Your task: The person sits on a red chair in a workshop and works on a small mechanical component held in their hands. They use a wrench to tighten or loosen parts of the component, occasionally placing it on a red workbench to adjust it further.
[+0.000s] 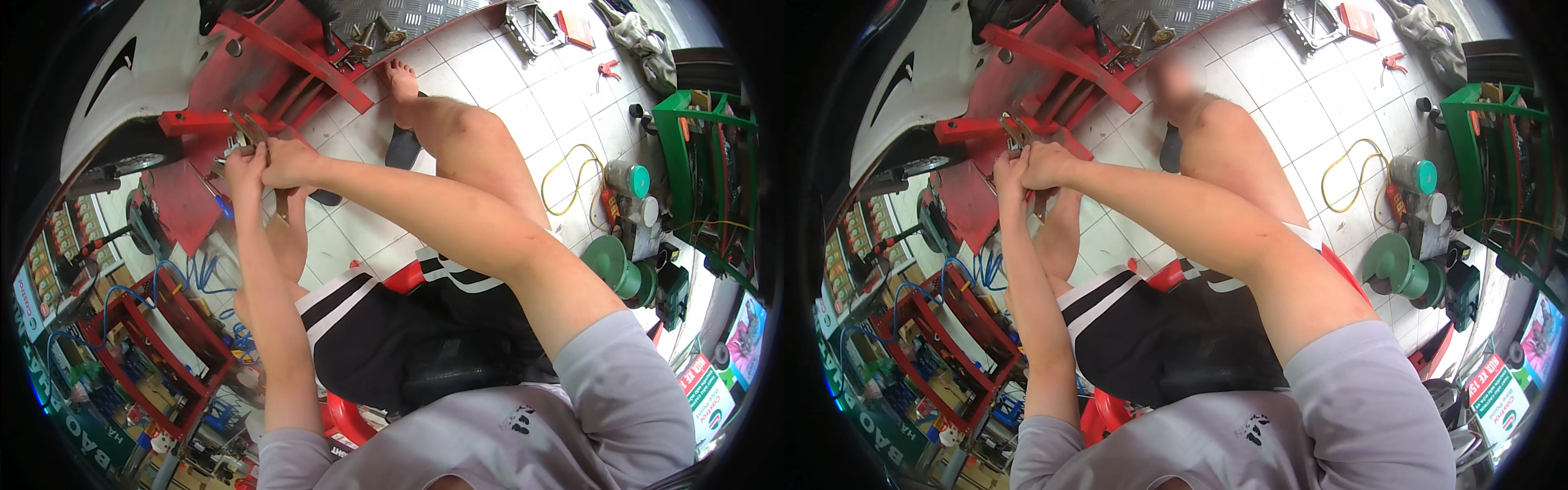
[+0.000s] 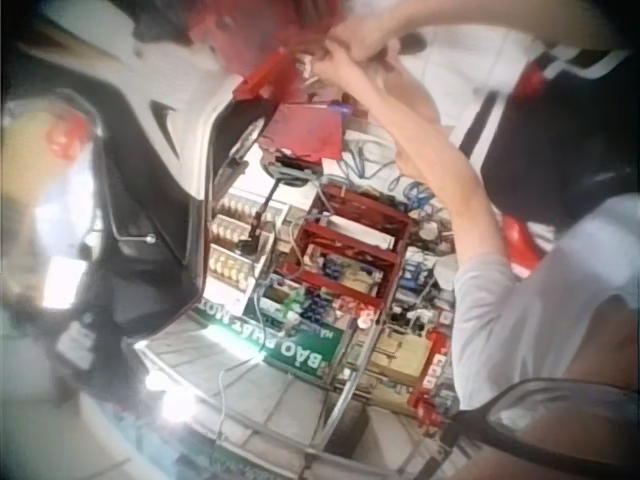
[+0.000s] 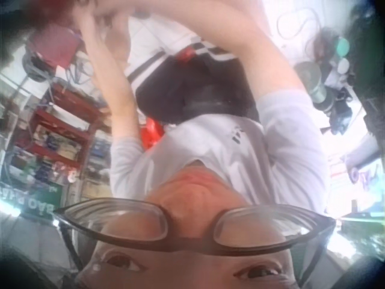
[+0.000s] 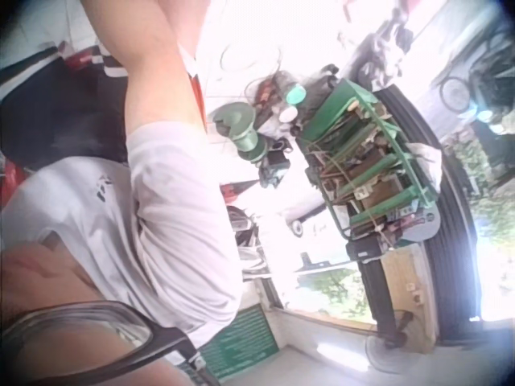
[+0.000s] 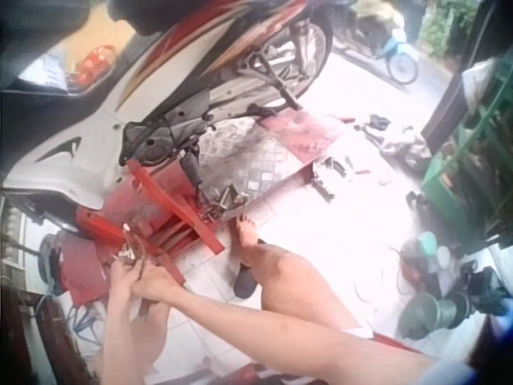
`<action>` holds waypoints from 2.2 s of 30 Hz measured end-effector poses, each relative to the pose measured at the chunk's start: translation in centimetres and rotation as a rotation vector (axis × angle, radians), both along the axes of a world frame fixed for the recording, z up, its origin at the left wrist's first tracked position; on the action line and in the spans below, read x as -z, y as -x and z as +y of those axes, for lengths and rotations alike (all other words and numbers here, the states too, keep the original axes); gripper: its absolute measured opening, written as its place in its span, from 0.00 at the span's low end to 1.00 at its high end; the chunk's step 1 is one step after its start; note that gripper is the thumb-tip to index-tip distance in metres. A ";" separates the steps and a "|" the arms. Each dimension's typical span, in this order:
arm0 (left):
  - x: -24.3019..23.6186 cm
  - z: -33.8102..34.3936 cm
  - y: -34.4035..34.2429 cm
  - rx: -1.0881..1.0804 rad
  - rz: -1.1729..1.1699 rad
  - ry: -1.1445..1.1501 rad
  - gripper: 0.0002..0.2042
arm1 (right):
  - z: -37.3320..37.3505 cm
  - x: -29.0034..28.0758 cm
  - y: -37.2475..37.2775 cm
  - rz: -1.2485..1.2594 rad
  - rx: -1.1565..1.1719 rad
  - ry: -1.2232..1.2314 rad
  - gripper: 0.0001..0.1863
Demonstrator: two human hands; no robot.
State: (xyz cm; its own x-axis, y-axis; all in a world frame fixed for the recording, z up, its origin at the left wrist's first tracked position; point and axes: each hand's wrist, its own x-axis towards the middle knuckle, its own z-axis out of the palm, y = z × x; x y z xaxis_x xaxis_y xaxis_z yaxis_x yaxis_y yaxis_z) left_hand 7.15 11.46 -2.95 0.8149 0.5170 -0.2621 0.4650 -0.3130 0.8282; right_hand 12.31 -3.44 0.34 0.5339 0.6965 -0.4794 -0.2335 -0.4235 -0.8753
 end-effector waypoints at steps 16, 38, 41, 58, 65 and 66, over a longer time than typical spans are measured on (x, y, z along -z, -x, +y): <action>-0.1 -0.7 -0.6 0.038 0.025 -0.198 0.16 | 0.5 1.9 -0.1 -0.168 -0.025 0.048 0.33; 0.4 0.2 -0.8 0.033 0.157 -0.231 0.15 | -2.4 0.9 0.5 0.225 0.104 -0.080 0.27; -0.9 -1.8 -1.6 -0.014 0.133 -0.037 0.14 | -4.5 7.7 -1.2 -0.086 0.062 0.254 0.21; -2.4 -4.1 0.6 0.125 0.079 -0.374 0.12 | -10.9 34.6 -18.7 -0.661 0.231 0.880 0.16; -2.8 -4.2 0.2 0.064 0.111 -0.260 0.21 | -9.0 37.1 -20.0 -0.651 0.240 0.777 0.14; -3.0 -4.3 0.1 0.062 0.110 -0.242 0.22 | -9.0 37.4 -20.3 -0.670 0.232 0.765 0.14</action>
